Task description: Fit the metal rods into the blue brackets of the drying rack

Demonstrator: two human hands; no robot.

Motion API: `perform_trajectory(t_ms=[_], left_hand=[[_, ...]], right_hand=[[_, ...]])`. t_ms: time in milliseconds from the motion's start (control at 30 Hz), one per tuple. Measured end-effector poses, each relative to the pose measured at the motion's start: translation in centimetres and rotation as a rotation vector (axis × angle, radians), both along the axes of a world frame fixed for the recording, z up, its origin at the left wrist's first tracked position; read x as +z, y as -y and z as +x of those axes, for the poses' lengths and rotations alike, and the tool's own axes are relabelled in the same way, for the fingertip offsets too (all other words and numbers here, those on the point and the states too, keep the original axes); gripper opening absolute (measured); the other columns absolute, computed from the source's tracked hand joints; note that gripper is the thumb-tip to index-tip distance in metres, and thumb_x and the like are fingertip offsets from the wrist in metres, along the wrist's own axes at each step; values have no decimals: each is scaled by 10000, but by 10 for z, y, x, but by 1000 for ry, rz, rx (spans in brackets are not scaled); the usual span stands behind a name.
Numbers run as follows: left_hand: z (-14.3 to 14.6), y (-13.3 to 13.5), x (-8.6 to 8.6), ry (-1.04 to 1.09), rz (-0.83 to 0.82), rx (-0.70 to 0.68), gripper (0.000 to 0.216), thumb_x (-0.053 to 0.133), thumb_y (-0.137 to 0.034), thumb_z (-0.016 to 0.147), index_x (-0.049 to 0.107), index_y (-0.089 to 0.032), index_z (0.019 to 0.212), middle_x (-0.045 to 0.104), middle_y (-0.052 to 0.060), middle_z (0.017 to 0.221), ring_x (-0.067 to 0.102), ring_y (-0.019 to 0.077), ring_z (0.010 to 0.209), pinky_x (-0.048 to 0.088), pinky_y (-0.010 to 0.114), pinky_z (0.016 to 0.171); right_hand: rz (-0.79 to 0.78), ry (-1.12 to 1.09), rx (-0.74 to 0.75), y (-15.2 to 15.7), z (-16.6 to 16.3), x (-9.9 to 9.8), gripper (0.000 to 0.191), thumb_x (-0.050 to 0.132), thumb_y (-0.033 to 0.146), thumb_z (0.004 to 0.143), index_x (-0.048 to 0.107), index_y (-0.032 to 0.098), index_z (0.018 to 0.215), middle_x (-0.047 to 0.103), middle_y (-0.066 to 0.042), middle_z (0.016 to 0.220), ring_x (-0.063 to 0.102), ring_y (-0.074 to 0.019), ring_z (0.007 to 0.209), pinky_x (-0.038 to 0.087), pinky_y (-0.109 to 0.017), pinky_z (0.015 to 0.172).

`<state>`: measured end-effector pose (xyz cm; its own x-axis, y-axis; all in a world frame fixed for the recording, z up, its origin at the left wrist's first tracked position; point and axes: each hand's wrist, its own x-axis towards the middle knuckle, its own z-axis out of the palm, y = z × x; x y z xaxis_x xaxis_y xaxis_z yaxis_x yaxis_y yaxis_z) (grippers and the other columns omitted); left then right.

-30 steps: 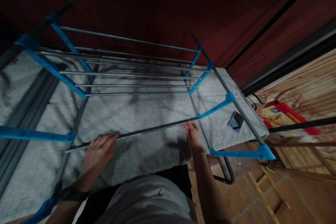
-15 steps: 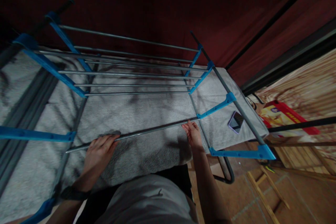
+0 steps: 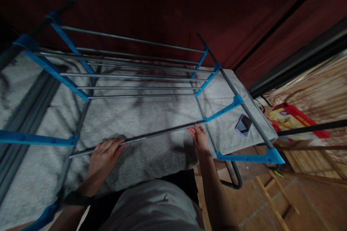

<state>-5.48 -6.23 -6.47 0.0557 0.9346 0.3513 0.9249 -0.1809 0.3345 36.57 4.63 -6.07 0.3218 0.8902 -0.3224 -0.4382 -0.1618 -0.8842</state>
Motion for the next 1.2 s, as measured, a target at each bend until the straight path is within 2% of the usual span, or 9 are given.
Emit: perform_trajectory(t_ms=[233, 367, 500, 733, 933, 1200], left_hand=[[-2, 0, -3, -19, 29, -24, 380, 512, -478, 1118, 789, -222, 1165, 866, 112, 1098, 799, 344, 1032, 566, 473, 940], [-3, 0, -7, -16, 36, -12, 373, 508, -485, 1120, 789, -243, 1165, 865, 87, 1091, 800, 328, 1031, 564, 460, 944], [-4, 0, -8, -36, 54, -35, 376, 524, -462, 1121, 795, -212, 1194, 862, 112, 1097, 799, 339, 1037, 571, 473, 945], [-5, -1, -12, -21, 97, -44, 345, 546, -447, 1112, 804, -225, 1166, 860, 114, 1067, 797, 335, 1014, 569, 466, 947], [-3, -1, -11, 7, 67, -11, 340, 529, -460, 1105, 792, -247, 1140, 854, 96, 1057, 785, 335, 1011, 562, 470, 925], [-4, 0, -10, 16, 65, -12, 315, 546, -447, 1101, 792, -253, 1125, 848, 86, 1050, 787, 330, 998, 566, 459, 912]], right_hand=[[3, 2, -8, 2, -2, 4, 479, 985, 518, 751, 553, 325, 831, 661, 37, 787, 736, -218, 809, 727, -412, 877], [4, -14, -20, 3, -2, 6, 475, 1005, 495, 728, 567, 333, 815, 668, 17, 786, 731, -228, 803, 731, -409, 855], [-7, -18, -18, 1, -2, 6, 447, 991, 484, 724, 585, 322, 814, 673, 19, 800, 734, -205, 799, 720, -370, 863], [-28, -50, -52, 0, -3, 6, 411, 976, 427, 691, 600, 300, 801, 691, 30, 804, 722, -169, 787, 701, -315, 839], [-6, -24, -40, 1, -3, 5, 467, 989, 444, 701, 557, 316, 819, 702, 21, 816, 736, -204, 781, 719, -363, 801], [-9, 19, -29, 0, -2, 4, 333, 897, 435, 771, 608, 302, 869, 717, 26, 866, 745, -193, 816, 709, -372, 813]])
